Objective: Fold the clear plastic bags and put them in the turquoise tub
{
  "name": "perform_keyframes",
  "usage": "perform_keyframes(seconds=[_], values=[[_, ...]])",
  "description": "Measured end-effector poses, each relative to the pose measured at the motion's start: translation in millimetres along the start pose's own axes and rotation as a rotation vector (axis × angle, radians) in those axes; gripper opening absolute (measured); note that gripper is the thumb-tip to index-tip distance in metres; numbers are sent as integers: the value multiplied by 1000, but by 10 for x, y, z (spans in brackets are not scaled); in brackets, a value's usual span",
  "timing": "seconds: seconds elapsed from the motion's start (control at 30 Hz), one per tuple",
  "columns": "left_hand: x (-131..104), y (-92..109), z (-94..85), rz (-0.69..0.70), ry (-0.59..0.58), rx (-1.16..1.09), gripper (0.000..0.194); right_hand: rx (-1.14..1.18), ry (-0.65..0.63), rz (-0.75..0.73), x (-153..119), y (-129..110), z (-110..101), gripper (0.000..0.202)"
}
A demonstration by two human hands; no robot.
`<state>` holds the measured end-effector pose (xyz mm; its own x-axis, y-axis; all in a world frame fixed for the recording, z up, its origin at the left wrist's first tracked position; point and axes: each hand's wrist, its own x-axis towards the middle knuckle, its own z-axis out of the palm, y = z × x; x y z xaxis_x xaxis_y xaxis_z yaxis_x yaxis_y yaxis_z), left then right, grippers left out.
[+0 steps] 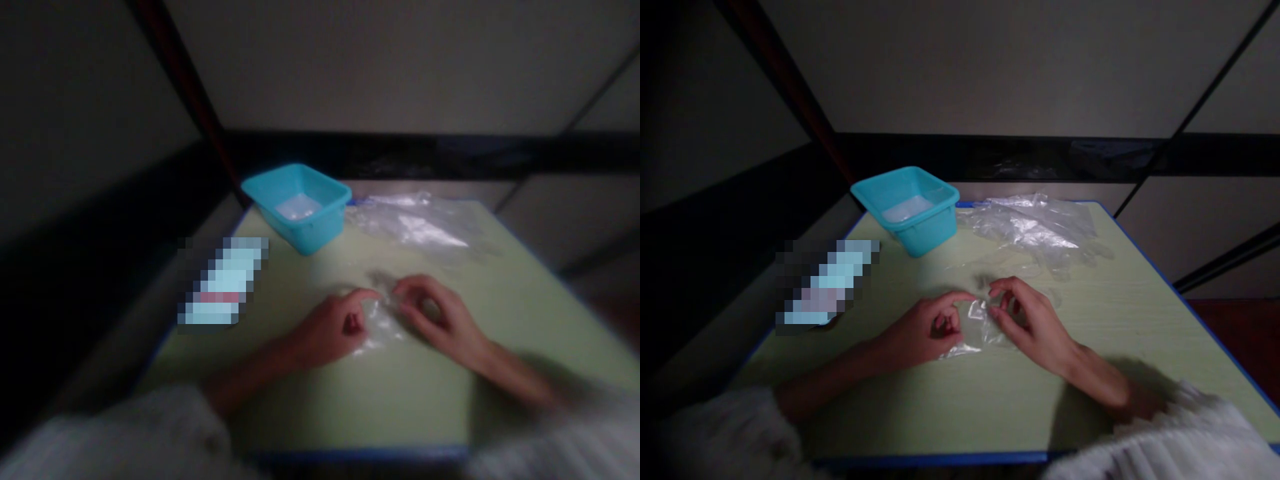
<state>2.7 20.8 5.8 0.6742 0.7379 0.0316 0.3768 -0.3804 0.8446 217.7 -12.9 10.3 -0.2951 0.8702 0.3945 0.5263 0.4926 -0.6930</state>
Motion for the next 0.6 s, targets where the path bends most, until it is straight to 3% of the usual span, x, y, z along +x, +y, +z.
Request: perform_keyframes(seconds=[0.2, 0.33, 0.47, 0.6], values=[[-30, 10, -33, 9, 14, 139, 72, -134, -43, -90, -20, 33, -16, 19], [-29, 15, -103, 173, 114, 403, 63, -177, -36, -119, -18, 51, -19, 17], [-8, -38, -155, 422, -61, 499, 44, -206, -33, -136, -11, 76, -24, 18], [-8, -100, -150, 489, -171, 535, 55, -220, -42, -138, -5, 90, -30, 18]])
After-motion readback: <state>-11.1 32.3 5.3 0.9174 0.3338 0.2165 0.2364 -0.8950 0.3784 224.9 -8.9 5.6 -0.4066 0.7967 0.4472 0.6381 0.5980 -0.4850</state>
